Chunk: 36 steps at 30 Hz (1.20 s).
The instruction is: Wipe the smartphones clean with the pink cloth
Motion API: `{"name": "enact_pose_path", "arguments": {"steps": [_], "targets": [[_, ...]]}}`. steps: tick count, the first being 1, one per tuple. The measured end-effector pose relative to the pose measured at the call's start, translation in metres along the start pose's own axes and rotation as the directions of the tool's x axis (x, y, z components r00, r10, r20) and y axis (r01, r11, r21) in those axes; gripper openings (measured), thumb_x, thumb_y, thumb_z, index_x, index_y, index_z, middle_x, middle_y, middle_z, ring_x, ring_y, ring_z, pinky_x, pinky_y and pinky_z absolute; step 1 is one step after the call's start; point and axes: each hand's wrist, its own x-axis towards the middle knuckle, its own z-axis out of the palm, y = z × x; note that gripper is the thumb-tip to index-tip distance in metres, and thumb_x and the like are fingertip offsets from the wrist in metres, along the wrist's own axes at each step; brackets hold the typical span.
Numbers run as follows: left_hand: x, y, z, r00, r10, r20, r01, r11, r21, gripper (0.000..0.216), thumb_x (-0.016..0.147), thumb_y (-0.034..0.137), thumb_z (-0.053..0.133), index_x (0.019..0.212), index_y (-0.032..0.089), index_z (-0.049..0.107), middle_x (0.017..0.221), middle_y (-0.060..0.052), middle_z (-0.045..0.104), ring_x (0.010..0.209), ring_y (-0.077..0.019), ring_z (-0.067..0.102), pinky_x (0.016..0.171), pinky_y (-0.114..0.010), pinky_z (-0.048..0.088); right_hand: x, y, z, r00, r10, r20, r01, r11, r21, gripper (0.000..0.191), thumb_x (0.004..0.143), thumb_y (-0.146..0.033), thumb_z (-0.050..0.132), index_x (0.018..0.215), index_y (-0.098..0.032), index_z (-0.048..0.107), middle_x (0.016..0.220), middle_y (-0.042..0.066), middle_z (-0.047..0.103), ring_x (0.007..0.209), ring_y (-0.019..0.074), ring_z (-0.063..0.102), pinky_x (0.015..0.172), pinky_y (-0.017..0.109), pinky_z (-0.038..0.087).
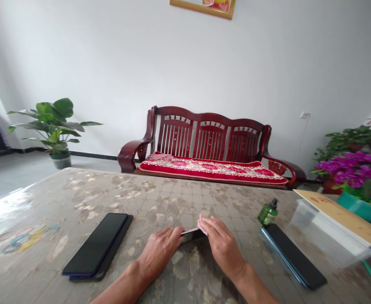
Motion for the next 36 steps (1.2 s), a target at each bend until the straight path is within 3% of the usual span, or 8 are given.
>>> {"name": "enact_pose_path", "arguments": {"steps": [4, 10, 16, 24, 32, 36], "targets": [[0.002, 0.002, 0.0, 1.0, -0.002, -0.005, 0.002, 1.0, -0.026, 0.028, 0.106, 0.028, 0.029, 0.096, 0.021, 0.054, 0.075, 0.0, 0.065, 0.067, -0.017, 0.067, 0.062, -0.024, 0.047, 0.007, -0.013, 0.007, 0.998, -0.06, 0.027, 0.061, 0.998, -0.02, 0.036, 0.097, -0.013, 0.048, 0.13, -0.022, 0.058, 0.122, 0.007, 0.067, 0.112, 0.0179, 0.064, 0.104, 0.037, 0.051], [0.006, 0.001, -0.001, 0.995, -0.096, 0.03, 0.097, 0.995, -0.018, 0.026, 0.103, 0.024, 0.034, 0.087, 0.021, 0.054, 0.073, 0.0, 0.066, 0.066, -0.0178, 0.068, 0.06, -0.024, 0.048, 0.021, -0.029, 0.014, 0.991, -0.129, -0.026, 0.129, 0.991, -0.03, 0.03, 0.095, -0.015, 0.054, 0.123, -0.019, 0.063, 0.12, 0.008, 0.069, 0.11, 0.0189, 0.065, 0.104, 0.038, 0.051], [0.004, -0.001, -0.001, 0.988, -0.136, 0.079, 0.139, 0.99, -0.03, 0.017, 0.102, 0.025, 0.039, 0.098, 0.022, 0.055, 0.077, 0.001, 0.068, 0.07, -0.017, 0.069, 0.064, -0.023, 0.048, 0.015, -0.006, 0.004, 0.995, -0.099, -0.017, 0.098, 0.995, -0.031, 0.025, 0.096, -0.014, 0.051, 0.115, -0.021, 0.065, 0.11, 0.006, 0.072, 0.103, 0.0167, 0.067, 0.103, 0.04, 0.051], [0.006, -0.002, 0.0, 0.97, -0.209, 0.124, 0.211, 0.978, -0.002, 0.01, 0.099, 0.023, 0.045, 0.099, 0.022, 0.055, 0.079, 0.0, 0.07, 0.073, -0.0177, 0.07, 0.065, -0.023, 0.048, -0.005, 0.026, -0.011, 0.997, -0.006, -0.083, -0.005, 0.991, -0.134, 0.033, 0.095, -0.009, 0.047, 0.118, -0.024, 0.067, 0.113, 0.004, 0.072, 0.105, 0.016, 0.067, 0.1, 0.037, 0.052], [0.004, 0.003, -0.001, 0.985, -0.158, 0.063, 0.163, 0.983, -0.085, 0.016, 0.101, 0.024, 0.039, 0.096, 0.022, 0.054, 0.079, 0.0, 0.069, 0.072, -0.0166, 0.069, 0.065, -0.023, 0.048, 0.02, -0.025, 0.012, 0.994, -0.088, -0.058, 0.081, 0.991, -0.111, 0.028, 0.097, -0.015, 0.05, 0.117, -0.023, 0.067, 0.111, 0.004, 0.073, 0.101, 0.0157, 0.067, 0.103, 0.036, 0.05], [0.003, 0.004, -0.002, 0.987, -0.153, 0.043, 0.156, 0.983, -0.096, 0.021, 0.103, 0.027, 0.035, 0.094, 0.023, 0.053, 0.076, 0.001, 0.068, 0.069, -0.0162, 0.068, 0.062, -0.023, 0.047, 0.022, -0.03, 0.016, 0.996, -0.086, -0.026, 0.082, 0.99, -0.112, 0.026, 0.097, -0.018, 0.051, 0.117, -0.022, 0.067, 0.111, 0.004, 0.072, 0.101, 0.0168, 0.067, 0.104, 0.038, 0.05]]}}
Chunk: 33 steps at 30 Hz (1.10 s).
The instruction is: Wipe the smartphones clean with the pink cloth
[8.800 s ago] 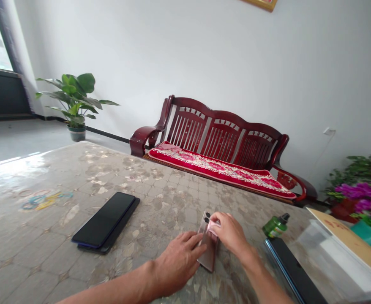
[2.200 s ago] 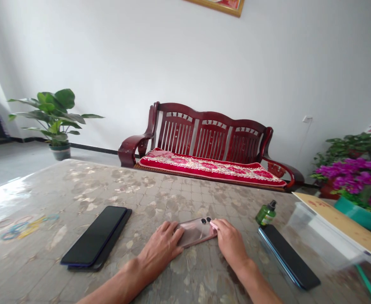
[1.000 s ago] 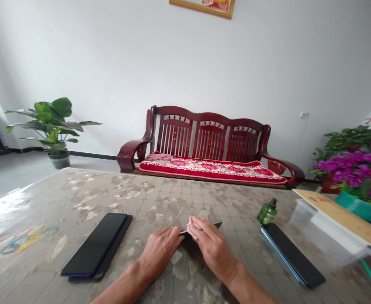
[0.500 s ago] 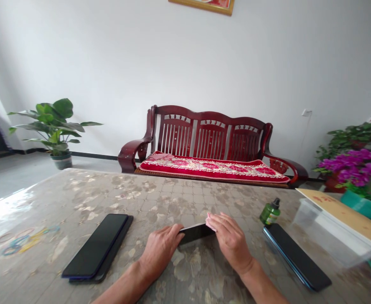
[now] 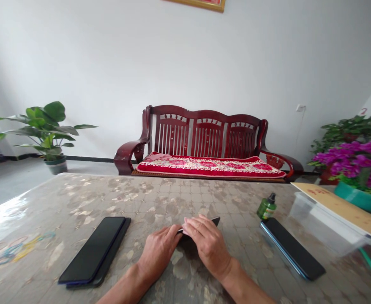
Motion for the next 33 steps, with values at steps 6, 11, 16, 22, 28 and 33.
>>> {"name": "enact_pose_path", "arguments": {"steps": [6, 11, 16, 22, 28, 33], "targets": [[0.0, -0.007, 0.004, 1.0, -0.026, 0.017, 0.026, 1.0, 0.016, 0.019, 0.102, 0.028, 0.035, 0.101, 0.024, 0.053, 0.078, 0.001, 0.069, 0.071, -0.0163, 0.07, 0.063, -0.022, 0.048, -0.02, 0.035, -0.013, 0.996, 0.064, -0.059, -0.066, 0.997, -0.038, 0.026, 0.097, -0.017, 0.051, 0.115, -0.024, 0.068, 0.109, 0.004, 0.073, 0.101, 0.0159, 0.068, 0.104, 0.038, 0.05], [0.0, -0.006, 0.003, 0.997, -0.065, 0.05, 0.063, 0.997, 0.037, 0.019, 0.101, 0.027, 0.035, 0.103, 0.024, 0.053, 0.081, 0.0, 0.07, 0.075, -0.0174, 0.071, 0.065, -0.023, 0.049, -0.026, 0.043, -0.015, 0.99, 0.109, -0.084, -0.116, 0.99, -0.077, 0.025, 0.096, -0.014, 0.052, 0.113, -0.023, 0.068, 0.11, 0.004, 0.073, 0.102, 0.0171, 0.068, 0.104, 0.04, 0.05], [0.0, -0.002, -0.001, 0.998, -0.04, 0.051, 0.038, 0.999, 0.032, 0.02, 0.101, 0.027, 0.033, 0.1, 0.024, 0.053, 0.079, 0.0, 0.07, 0.072, -0.0171, 0.07, 0.063, -0.023, 0.048, -0.012, 0.013, -0.003, 0.995, 0.077, -0.068, -0.078, 0.997, -0.016, 0.025, 0.096, -0.016, 0.052, 0.115, -0.022, 0.067, 0.111, 0.004, 0.072, 0.104, 0.017, 0.067, 0.106, 0.039, 0.048], [0.0, -0.001, -0.003, 0.999, -0.028, 0.046, 0.029, 0.999, -0.017, 0.02, 0.102, 0.028, 0.032, 0.101, 0.024, 0.052, 0.082, 0.0, 0.071, 0.076, -0.017, 0.07, 0.066, -0.024, 0.049, -0.008, 0.009, -0.003, 0.998, 0.054, -0.034, -0.054, 0.999, 0.002, 0.025, 0.098, -0.017, 0.049, 0.114, -0.022, 0.067, 0.112, 0.003, 0.072, 0.104, 0.0166, 0.066, 0.106, 0.039, 0.048], [0.0, -0.003, -0.002, 0.996, -0.063, 0.066, 0.063, 0.998, 0.001, 0.02, 0.101, 0.029, 0.032, 0.103, 0.024, 0.052, 0.083, -0.001, 0.071, 0.076, -0.0185, 0.071, 0.066, -0.025, 0.05, -0.028, 0.044, -0.017, 0.986, 0.127, -0.106, -0.136, 0.988, -0.076, 0.023, 0.096, -0.015, 0.052, 0.112, -0.021, 0.068, 0.11, 0.004, 0.073, 0.102, 0.0167, 0.067, 0.106, 0.042, 0.047], [0.002, -0.002, -0.003, 0.993, -0.088, 0.073, 0.089, 0.996, -0.005, 0.019, 0.1, 0.028, 0.035, 0.105, 0.025, 0.053, 0.084, -0.001, 0.072, 0.077, -0.0183, 0.071, 0.067, -0.025, 0.05, -0.023, 0.031, -0.011, 0.988, 0.122, -0.098, -0.128, 0.99, -0.053, 0.025, 0.097, -0.015, 0.051, 0.113, -0.023, 0.068, 0.112, 0.004, 0.072, 0.104, 0.0171, 0.067, 0.105, 0.042, 0.048]]}}
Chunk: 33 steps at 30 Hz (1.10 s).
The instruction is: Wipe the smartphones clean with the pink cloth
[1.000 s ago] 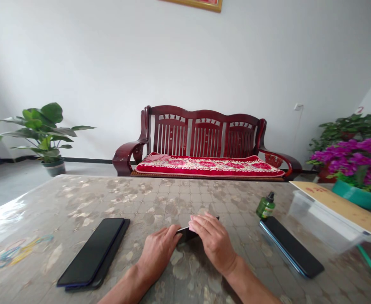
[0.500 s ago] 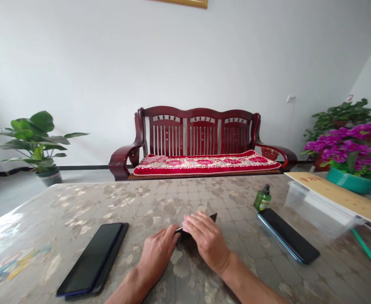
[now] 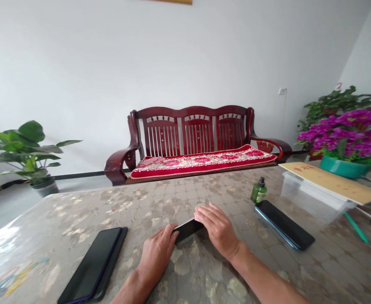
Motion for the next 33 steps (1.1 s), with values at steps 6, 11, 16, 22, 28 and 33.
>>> {"name": "enact_pose_path", "arguments": {"steps": [6, 11, 16, 22, 28, 33], "targets": [[0.0, -0.001, 0.0, 1.0, -0.008, 0.001, 0.008, 1.0, 0.015, 0.019, 0.098, 0.027, 0.037, 0.106, 0.025, 0.054, 0.085, -0.001, 0.072, 0.077, -0.0187, 0.072, 0.067, -0.024, 0.051, 0.004, -0.003, 0.0, 0.999, -0.04, 0.006, 0.04, 0.999, 0.023, 0.024, 0.097, -0.016, 0.051, 0.112, -0.023, 0.068, 0.113, 0.004, 0.072, 0.104, 0.0163, 0.067, 0.107, 0.041, 0.046], [0.001, -0.002, -0.001, 1.0, -0.015, 0.001, 0.015, 0.999, 0.045, 0.02, 0.098, 0.028, 0.037, 0.106, 0.024, 0.055, 0.085, -0.002, 0.073, 0.078, -0.0198, 0.072, 0.066, -0.025, 0.051, -0.007, 0.025, -0.009, 0.998, 0.049, -0.036, -0.051, 0.997, -0.065, 0.025, 0.098, -0.018, 0.051, 0.114, -0.026, 0.068, 0.111, 0.004, 0.073, 0.101, 0.0163, 0.068, 0.108, 0.042, 0.045], [0.002, 0.004, -0.009, 0.999, -0.008, 0.04, 0.008, 1.0, 0.017, 0.02, 0.099, 0.027, 0.035, 0.104, 0.024, 0.054, 0.082, -0.002, 0.071, 0.073, -0.0189, 0.071, 0.062, -0.024, 0.049, -0.005, 0.014, -0.005, 1.0, 0.02, -0.024, -0.022, 0.999, -0.045, 0.025, 0.098, -0.016, 0.049, 0.112, -0.023, 0.068, 0.113, 0.004, 0.072, 0.103, 0.0165, 0.067, 0.108, 0.042, 0.045], [0.006, 0.006, -0.016, 0.994, -0.025, 0.106, 0.022, 0.999, 0.031, 0.02, 0.099, 0.028, 0.035, 0.101, 0.024, 0.054, 0.083, -0.001, 0.071, 0.074, -0.0185, 0.07, 0.061, -0.023, 0.047, -0.001, 0.005, -0.001, 1.0, 0.015, -0.011, -0.015, 1.0, 0.026, 0.024, 0.099, -0.018, 0.047, 0.111, -0.023, 0.068, 0.112, 0.003, 0.072, 0.103, 0.0161, 0.067, 0.107, 0.042, 0.045], [0.009, 0.006, -0.023, 0.992, -0.028, 0.124, 0.022, 0.999, 0.049, 0.021, 0.1, 0.028, 0.038, 0.097, 0.024, 0.058, 0.087, -0.003, 0.071, 0.081, -0.0196, 0.07, 0.067, -0.024, 0.048, -0.012, 0.025, 0.002, 0.988, 0.15, -0.04, -0.148, 0.988, 0.032, 0.023, 0.097, -0.018, 0.052, 0.112, -0.024, 0.068, 0.111, 0.004, 0.072, 0.101, 0.0169, 0.067, 0.104, 0.041, 0.048], [0.017, 0.015, -0.034, 0.981, -0.03, 0.19, 0.002, 0.989, 0.149, 0.019, 0.099, 0.024, 0.042, 0.094, 0.022, 0.061, 0.088, -0.005, 0.07, 0.085, -0.0204, 0.069, 0.072, -0.025, 0.048, -0.016, 0.03, 0.009, 0.971, 0.23, -0.058, -0.222, 0.968, 0.117, 0.025, 0.096, -0.014, 0.051, 0.11, -0.023, 0.07, 0.109, 0.004, 0.072, 0.098, 0.0158, 0.068, 0.092, 0.03, 0.056]]}}
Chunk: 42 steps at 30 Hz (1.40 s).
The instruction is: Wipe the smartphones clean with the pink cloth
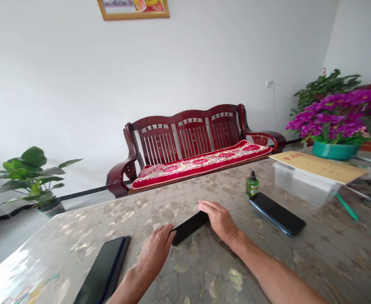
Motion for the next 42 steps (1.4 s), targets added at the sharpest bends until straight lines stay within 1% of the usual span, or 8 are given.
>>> {"name": "enact_pose_path", "arguments": {"steps": [6, 12, 15, 20, 26, 31, 37, 42], "targets": [[0.021, 0.027, -0.006, 0.987, 0.038, 0.155, -0.073, 0.971, 0.228, 0.016, 0.098, 0.016, 0.046, 0.095, 0.017, 0.061, 0.09, -0.008, 0.07, 0.091, -0.0243, 0.066, 0.082, -0.032, 0.046, 0.003, -0.002, -0.001, 1.0, 0.007, -0.02, -0.006, 0.999, 0.044, 0.027, 0.096, -0.013, 0.049, 0.108, -0.022, 0.07, 0.107, 0.004, 0.073, 0.098, 0.016, 0.068, 0.09, 0.029, 0.058], [0.052, 0.069, 0.004, 0.989, 0.043, 0.14, -0.073, 0.973, 0.22, 0.015, 0.1, 0.024, 0.049, 0.101, 0.016, 0.061, 0.097, -0.01, 0.071, 0.095, -0.0264, 0.066, 0.08, -0.034, 0.046, -0.001, 0.0, -0.001, 1.0, 0.026, -0.014, -0.024, 0.995, 0.101, 0.03, 0.096, -0.013, 0.046, 0.114, -0.02, 0.069, 0.111, 0.007, 0.072, 0.102, 0.0167, 0.068, 0.092, 0.03, 0.057], [0.061, 0.081, 0.008, 0.991, 0.006, 0.132, -0.035, 0.977, 0.211, 0.012, 0.099, 0.023, 0.051, 0.102, 0.017, 0.061, 0.097, -0.009, 0.072, 0.093, -0.0257, 0.068, 0.076, -0.031, 0.046, -0.003, 0.002, 0.001, 0.996, 0.088, -0.01, -0.085, 0.98, 0.181, 0.032, 0.097, -0.015, 0.044, 0.116, -0.022, 0.069, 0.113, 0.006, 0.072, 0.105, 0.0168, 0.068, 0.095, 0.032, 0.056], [0.064, 0.081, 0.01, 0.993, -0.062, 0.105, 0.042, 0.982, 0.184, 0.012, 0.098, 0.023, 0.051, 0.097, 0.019, 0.062, 0.088, -0.007, 0.074, 0.084, -0.0251, 0.07, 0.066, -0.028, 0.044, -0.003, 0.003, 0.0, 0.973, 0.232, -0.011, -0.217, 0.924, 0.314, 0.028, 0.096, -0.02, 0.049, 0.114, -0.026, 0.07, 0.11, 0.004, 0.073, 0.101, 0.0169, 0.069, 0.093, 0.031, 0.057], [0.06, 0.074, 0.009, 0.995, -0.092, 0.024, 0.088, 0.989, 0.119, 0.015, 0.1, 0.024, 0.047, 0.096, 0.021, 0.06, 0.087, -0.004, 0.072, 0.085, -0.0219, 0.069, 0.069, -0.026, 0.042, 0.006, -0.002, -0.006, 0.982, 0.174, -0.077, -0.135, 0.922, 0.363, 0.033, 0.097, -0.019, 0.047, 0.121, -0.029, 0.067, 0.115, 0.004, 0.071, 0.106, 0.017, 0.067, 0.097, 0.033, 0.055], [0.058, 0.067, 0.016, 0.984, -0.105, -0.146, 0.091, 0.991, -0.1, 0.018, 0.099, 0.024, 0.042, 0.097, 0.021, 0.06, 0.086, -0.004, 0.07, 0.082, -0.0209, 0.067, 0.069, -0.026, 0.043, 0.011, 0.0, -0.011, 0.984, 0.106, -0.142, -0.053, 0.941, 0.334, 0.035, 0.097, -0.014, 0.047, 0.123, -0.027, 0.065, 0.115, 0.004, 0.071, 0.106, 0.0164, 0.067, 0.096, 0.033, 0.056], [0.052, 0.061, 0.028, 0.912, -0.145, -0.385, -0.052, 0.888, -0.458, 0.023, 0.094, 0.032, 0.041, 0.099, 0.022, 0.062, 0.088, -0.004, 0.07, 0.079, -0.0216, 0.065, 0.07, -0.029, 0.047, 0.015, 0.0, -0.018, 0.984, 0.036, -0.177, 0.018, 0.956, 0.294, 0.039, 0.096, -0.01, 0.045, 0.127, -0.027, 0.063, 0.116, 0.005, 0.071, 0.107, 0.0165, 0.067, 0.094, 0.033, 0.058], [0.047, 0.062, 0.029, 0.883, -0.173, -0.437, -0.121, 0.815, -0.567, 0.021, 0.091, 0.032, 0.047, 0.099, 0.022, 0.064, 0.087, -0.003, 0.07, 0.077, -0.0209, 0.065, 0.071, -0.03, 0.05, 0.028, -0.022, -0.023, 0.975, -0.07, -0.209, 0.128, 0.951, 0.281, 0.047, 0.094, -0.007, 0.05, 0.137, -0.028, 0.053, 0.122, 0.006, 0.068, 0.112, 0.0173, 0.064, 0.093, 0.033, 0.059]]}}
